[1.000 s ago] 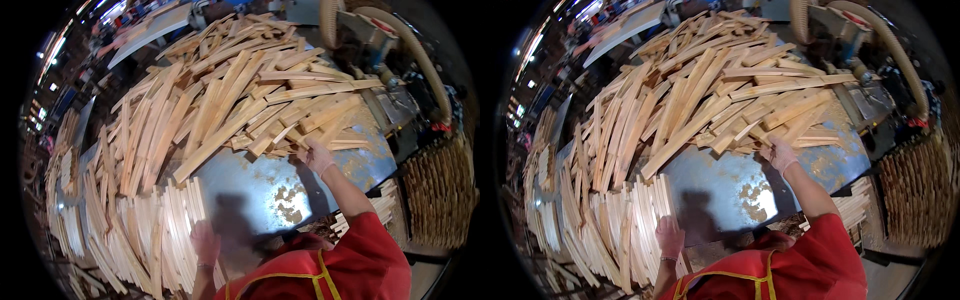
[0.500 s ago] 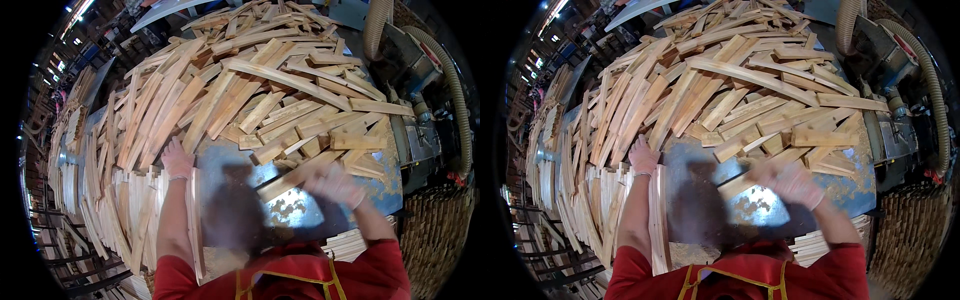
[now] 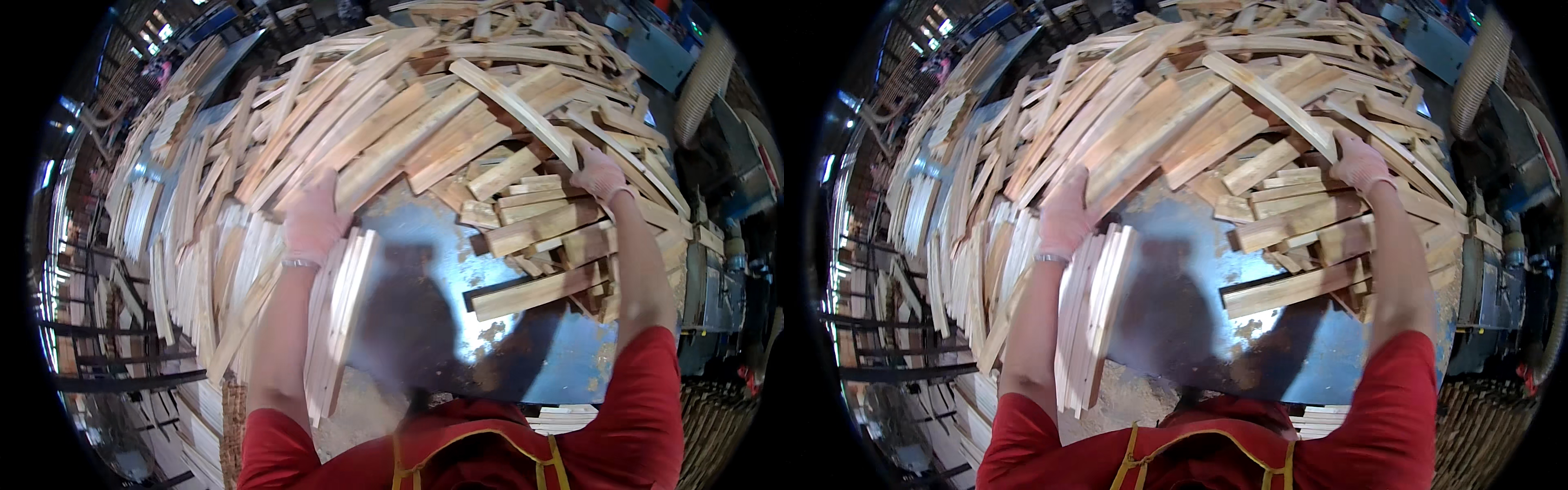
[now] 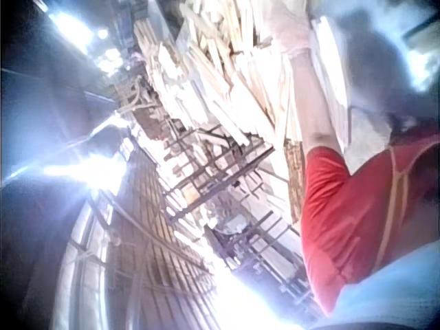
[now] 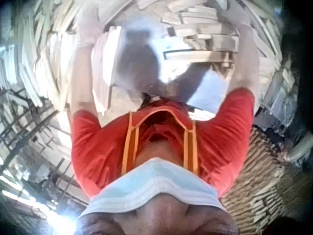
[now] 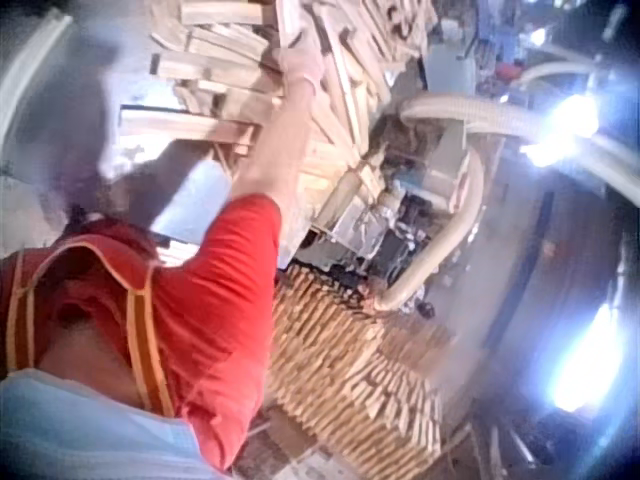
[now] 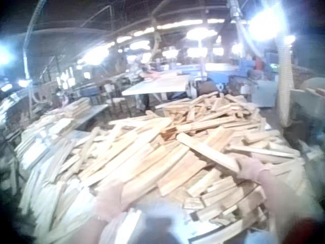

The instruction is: The person repeatedly picks up thin wooden planks from a large pile on a metal table and stacks them neatly in a growing pile. The person occasionally lifts and moves the entire stack to a different location on the table or floor before resuming the stacking process.

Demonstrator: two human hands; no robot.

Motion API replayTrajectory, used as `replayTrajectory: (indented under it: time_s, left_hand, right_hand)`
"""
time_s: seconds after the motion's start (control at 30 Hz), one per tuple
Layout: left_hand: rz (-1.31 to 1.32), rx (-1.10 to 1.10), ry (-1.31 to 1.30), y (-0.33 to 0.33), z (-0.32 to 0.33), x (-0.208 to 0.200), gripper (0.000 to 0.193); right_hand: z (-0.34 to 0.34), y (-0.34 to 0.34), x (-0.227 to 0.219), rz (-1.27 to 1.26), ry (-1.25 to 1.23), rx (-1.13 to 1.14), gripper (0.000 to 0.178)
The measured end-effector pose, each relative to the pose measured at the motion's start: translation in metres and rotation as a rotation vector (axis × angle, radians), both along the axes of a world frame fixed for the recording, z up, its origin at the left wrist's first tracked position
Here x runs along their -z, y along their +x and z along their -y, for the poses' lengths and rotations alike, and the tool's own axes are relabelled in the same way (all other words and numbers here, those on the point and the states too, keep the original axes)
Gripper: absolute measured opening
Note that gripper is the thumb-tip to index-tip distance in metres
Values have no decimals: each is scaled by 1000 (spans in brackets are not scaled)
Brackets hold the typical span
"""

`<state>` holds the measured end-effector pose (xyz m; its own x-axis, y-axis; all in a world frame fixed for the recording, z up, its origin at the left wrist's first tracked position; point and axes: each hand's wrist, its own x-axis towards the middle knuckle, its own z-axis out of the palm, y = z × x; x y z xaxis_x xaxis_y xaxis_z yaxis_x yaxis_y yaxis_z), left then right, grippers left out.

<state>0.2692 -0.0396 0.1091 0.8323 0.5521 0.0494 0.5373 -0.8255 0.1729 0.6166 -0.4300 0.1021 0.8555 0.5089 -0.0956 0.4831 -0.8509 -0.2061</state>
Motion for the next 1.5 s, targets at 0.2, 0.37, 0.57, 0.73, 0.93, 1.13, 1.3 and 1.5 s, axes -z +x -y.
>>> replayTrajectory:
  time_s: [0.2, 0.37, 0.57, 0.73, 0.93, 1.13, 1.3, 1.5]
  left_hand:
    - [120, -110, -1204, -199, 104, 102, 74]
    - [67, -307, -1379, -299, 180, 125, 67]
    - [-9, 65, -359, -336, 158, 106, 69]
    - [-59, 159, -84, -331, 134, 118, 80]
    - [-57, 128, -131, -308, 150, 108, 82]
    - [328, 486, -125, -213, 183, 49, 79]
    - [-243, 515, -297, -155, 221, 79, 95]
    - [-543, 437, -225, -182, 237, 130, 107]
  right_hand:
    - [18, -193, 1, -823, 639, -32, 71]
    - [-8, -419, 93, -937, 634, 101, 81]
    - [-120, -515, 116, -918, 266, -205, 85]
    - [-143, -458, 127, -1147, 463, -308, 70]
    - [-21, -366, 111, -1348, 1755, 841, 29]
    - [-10, -393, 111, -270, 455, 124, 28]
    - [19, -474, 134, -1073, 822, 72, 36]
    - [206, -344, 162, 105, 658, 840, 36]
